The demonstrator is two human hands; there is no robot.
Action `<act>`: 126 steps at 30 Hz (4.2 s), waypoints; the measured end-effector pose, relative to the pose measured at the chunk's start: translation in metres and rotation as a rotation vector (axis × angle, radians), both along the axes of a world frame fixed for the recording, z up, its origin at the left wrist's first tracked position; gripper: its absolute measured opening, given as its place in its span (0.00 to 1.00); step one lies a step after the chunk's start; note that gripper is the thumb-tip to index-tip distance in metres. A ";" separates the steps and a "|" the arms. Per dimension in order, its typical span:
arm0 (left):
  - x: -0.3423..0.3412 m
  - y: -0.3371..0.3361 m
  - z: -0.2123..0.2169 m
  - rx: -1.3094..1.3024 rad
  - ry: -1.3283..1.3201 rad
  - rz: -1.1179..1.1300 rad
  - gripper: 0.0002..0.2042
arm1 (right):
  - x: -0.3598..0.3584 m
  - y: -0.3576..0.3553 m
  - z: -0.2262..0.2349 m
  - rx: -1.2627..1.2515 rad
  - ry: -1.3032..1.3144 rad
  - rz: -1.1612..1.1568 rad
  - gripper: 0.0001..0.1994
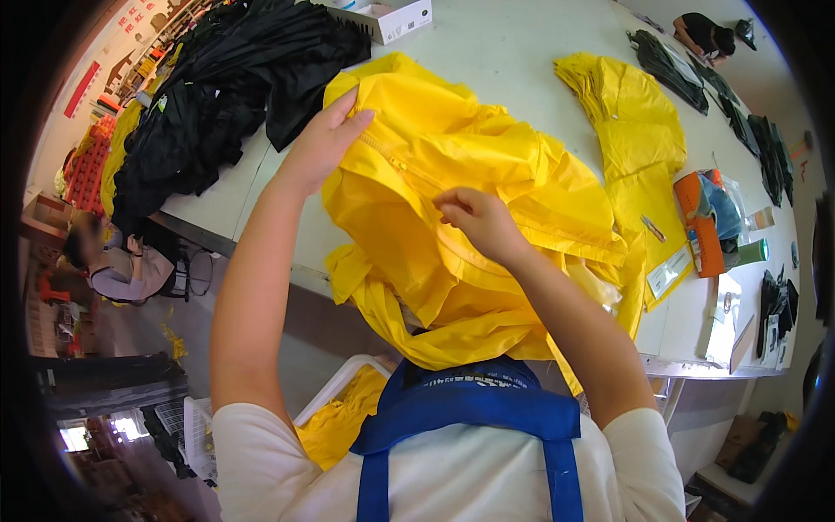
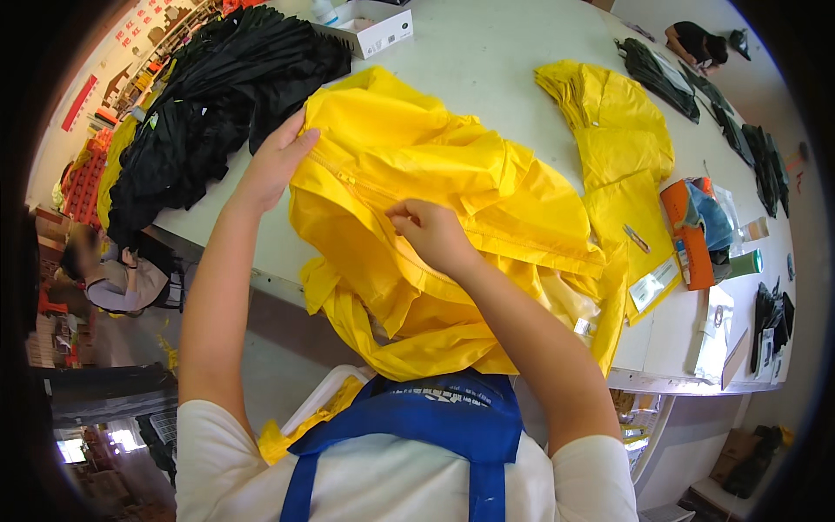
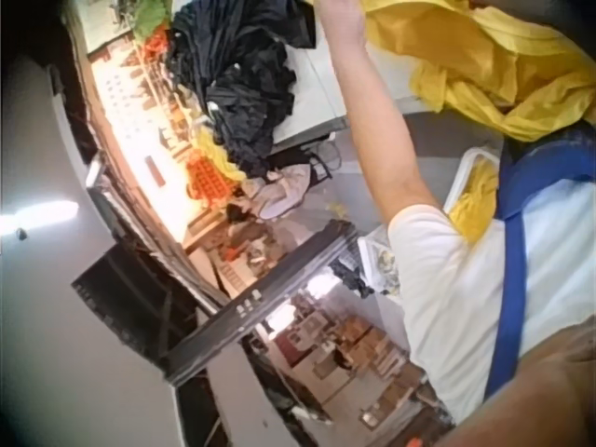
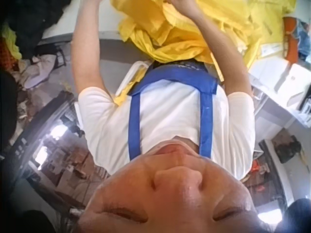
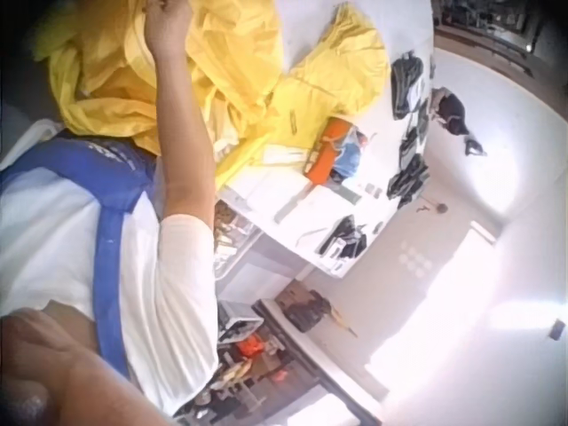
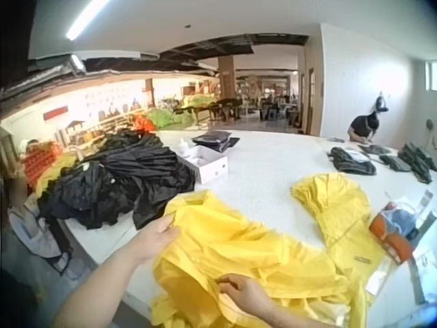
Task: The person spreads a yellow fabric on a table, folds it, and uses scissors to cut along the folded edge. The person repeats this process with another piece of yellow fabric.
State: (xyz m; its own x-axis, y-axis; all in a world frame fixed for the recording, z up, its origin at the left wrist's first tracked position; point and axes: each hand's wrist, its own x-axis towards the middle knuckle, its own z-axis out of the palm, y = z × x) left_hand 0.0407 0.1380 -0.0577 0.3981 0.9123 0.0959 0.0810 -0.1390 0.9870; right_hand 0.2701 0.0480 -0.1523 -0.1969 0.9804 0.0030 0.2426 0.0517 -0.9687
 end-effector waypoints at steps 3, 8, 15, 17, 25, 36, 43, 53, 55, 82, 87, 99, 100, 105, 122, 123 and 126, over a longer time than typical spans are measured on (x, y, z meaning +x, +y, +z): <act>0.006 0.004 0.012 -0.016 0.036 -0.020 0.22 | -0.014 0.026 0.025 -0.133 0.041 0.061 0.17; 0.026 0.008 0.029 0.104 0.152 -0.050 0.22 | -0.022 0.043 0.058 -0.198 0.255 -0.052 0.21; 0.048 0.012 0.040 0.242 0.220 -0.061 0.22 | -0.006 0.041 0.086 -0.183 0.277 -0.094 0.18; 0.052 0.012 0.047 0.189 0.140 -0.158 0.22 | 0.003 0.040 0.084 -0.158 0.265 -0.078 0.15; 0.061 0.054 0.079 0.293 -0.014 -0.042 0.10 | 0.078 0.012 0.062 -0.174 -0.055 -0.133 0.14; -0.071 0.149 0.044 -0.226 0.071 0.334 0.20 | 0.303 -0.161 -0.017 -0.834 -0.384 -0.423 0.12; -0.130 0.185 -0.068 0.116 1.498 0.887 0.37 | 0.283 -0.178 -0.043 -0.803 -0.222 -0.403 0.13; 0.248 -0.125 -0.154 0.710 0.647 -0.335 0.21 | 0.264 -0.197 -0.054 -0.563 -0.448 -0.413 0.13; 0.248 -0.128 -0.180 0.799 0.654 -0.354 0.13 | 0.260 -0.200 -0.050 -0.522 -0.468 -0.447 0.14; 0.245 -0.147 -0.168 0.604 0.339 -0.182 0.10 | 0.166 -0.146 -0.046 -0.112 -0.157 -0.542 0.02; 0.248 -0.144 -0.164 0.578 0.351 -0.200 0.09 | 0.172 -0.151 -0.056 -0.298 0.276 -0.500 0.02; 0.235 -0.134 -0.167 0.593 0.535 -0.299 0.06 | 0.326 -0.222 -0.061 -0.298 0.024 -0.985 0.08; 0.236 -0.132 -0.169 0.604 0.563 -0.328 0.06 | 0.328 -0.228 -0.068 -0.276 -0.155 -1.034 0.08; 0.256 -0.134 -0.151 0.568 0.785 -0.564 0.08 | 0.292 -0.214 -0.071 -0.611 -0.102 -0.882 0.12; 0.392 -0.162 -0.193 0.190 0.659 -0.797 0.23 | 0.462 -0.055 -0.157 -0.022 -1.164 -0.596 0.18; 0.390 -0.161 -0.194 0.145 0.628 -0.776 0.24 | 0.459 -0.056 -0.150 -0.097 -1.093 -0.566 0.18; 0.383 -0.159 -0.197 0.047 0.520 -0.703 0.26 | 0.431 -0.097 -0.126 0.082 -0.725 -0.782 0.14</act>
State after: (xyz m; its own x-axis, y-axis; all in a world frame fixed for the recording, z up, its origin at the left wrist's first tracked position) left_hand 0.4234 -0.0208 -0.2546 0.8706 0.4384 -0.2233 0.3997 -0.3657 0.8405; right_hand 0.7009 -0.0493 -0.2779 0.5050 0.8373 0.2095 0.7531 -0.3088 -0.5810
